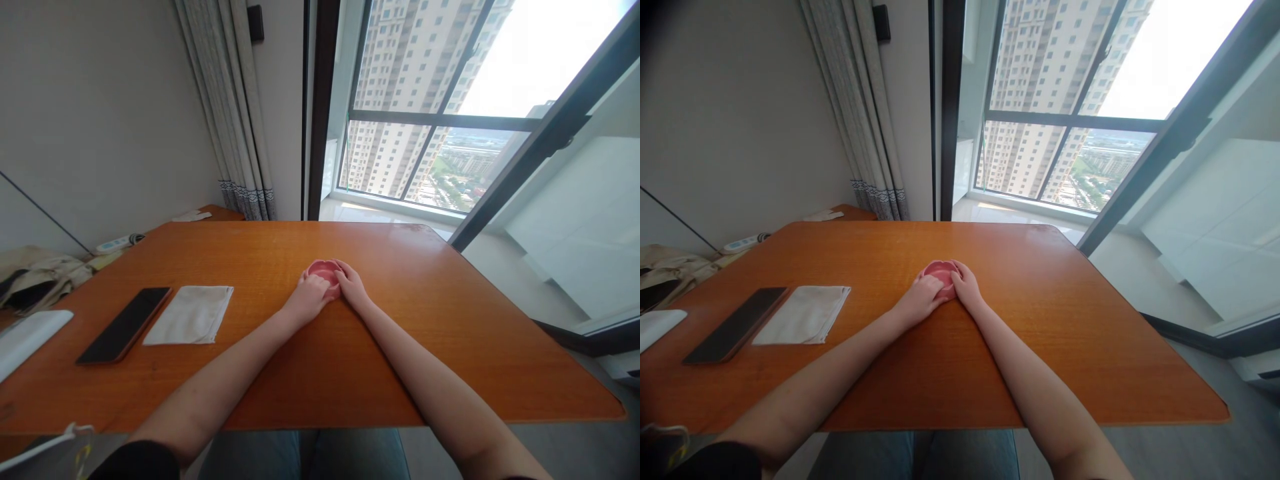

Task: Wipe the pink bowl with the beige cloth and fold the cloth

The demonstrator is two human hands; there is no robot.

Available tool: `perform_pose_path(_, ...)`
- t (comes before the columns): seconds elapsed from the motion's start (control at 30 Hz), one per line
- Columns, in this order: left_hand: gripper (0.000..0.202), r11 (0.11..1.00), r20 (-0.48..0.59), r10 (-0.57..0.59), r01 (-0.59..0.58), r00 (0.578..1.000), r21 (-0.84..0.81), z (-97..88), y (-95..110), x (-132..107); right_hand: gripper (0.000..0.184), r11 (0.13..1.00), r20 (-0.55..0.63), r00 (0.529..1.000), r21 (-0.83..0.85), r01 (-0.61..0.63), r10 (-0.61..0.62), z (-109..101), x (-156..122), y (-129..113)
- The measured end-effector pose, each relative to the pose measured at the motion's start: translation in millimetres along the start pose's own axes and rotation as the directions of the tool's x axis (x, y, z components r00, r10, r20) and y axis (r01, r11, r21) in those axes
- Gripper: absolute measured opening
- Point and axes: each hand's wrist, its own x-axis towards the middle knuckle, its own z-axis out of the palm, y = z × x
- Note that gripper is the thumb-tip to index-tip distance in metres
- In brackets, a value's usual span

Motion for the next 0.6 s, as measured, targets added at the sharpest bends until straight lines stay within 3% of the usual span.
perform_pose_path(0.13,0.037,0.996,-0.022,0.054,-0.056,0.998,-0.067,-19.3,-5.4,-13.3,0.036,1.000,0.011,1.000,-0.026,-0.005,0.005,-1.6,-0.6,-0.6)
perform_pose_path(0.2,0.038,0.999,-0.092,-0.006,0.001,0.996,-0.053,-39.0,-21.1,-33.7,0.036,1.000,0.018,1.000,-0.023,-0.003,0.003,-2.4,-0.3,-1.6)
perform_pose_path(0.23,0.036,0.995,-0.147,-0.094,0.091,0.985,-0.027,-50.6,-33.6,-48.0,0.036,1.000,0.021,1.000,-0.022,0.003,-0.003,-2.6,0.0,-1.8)
perform_pose_path(0.27,0.035,0.969,-0.217,-0.237,0.246,0.947,0.014,-62.5,-49.0,-64.7,0.035,1.000,0.024,1.000,-0.022,0.011,-0.010,-2.6,0.4,-1.8)
perform_pose_path(0.33,0.035,0.784,-0.326,-0.532,0.600,0.782,0.161,-85.0,-84.6,-102.1,0.034,1.000,0.028,0.999,-0.021,0.019,-0.018,-1.9,1.3,-1.1)
perform_pose_path(0.4,0.035,0.585,-0.295,-0.695,0.754,0.656,0.299,-101.3,-119.6,-139.2,0.033,1.000,0.018,1.000,-0.016,0.013,-0.013,-0.8,1.8,-0.1)
perform_pose_path(0.5,0.027,0.487,-0.248,-0.767,0.789,0.591,0.375,-108.6,-156.3,-181.7,0.039,1.000,-0.003,1.000,0.020,-0.006,0.006,0.6,1.9,0.9)
perform_pose_path(0.6,0.022,0.507,-0.234,-0.773,0.795,0.590,0.332,-98.9,-173.5,-204.1,0.052,0.998,0.016,1.000,0.059,-0.025,0.025,1.5,1.7,2.5)
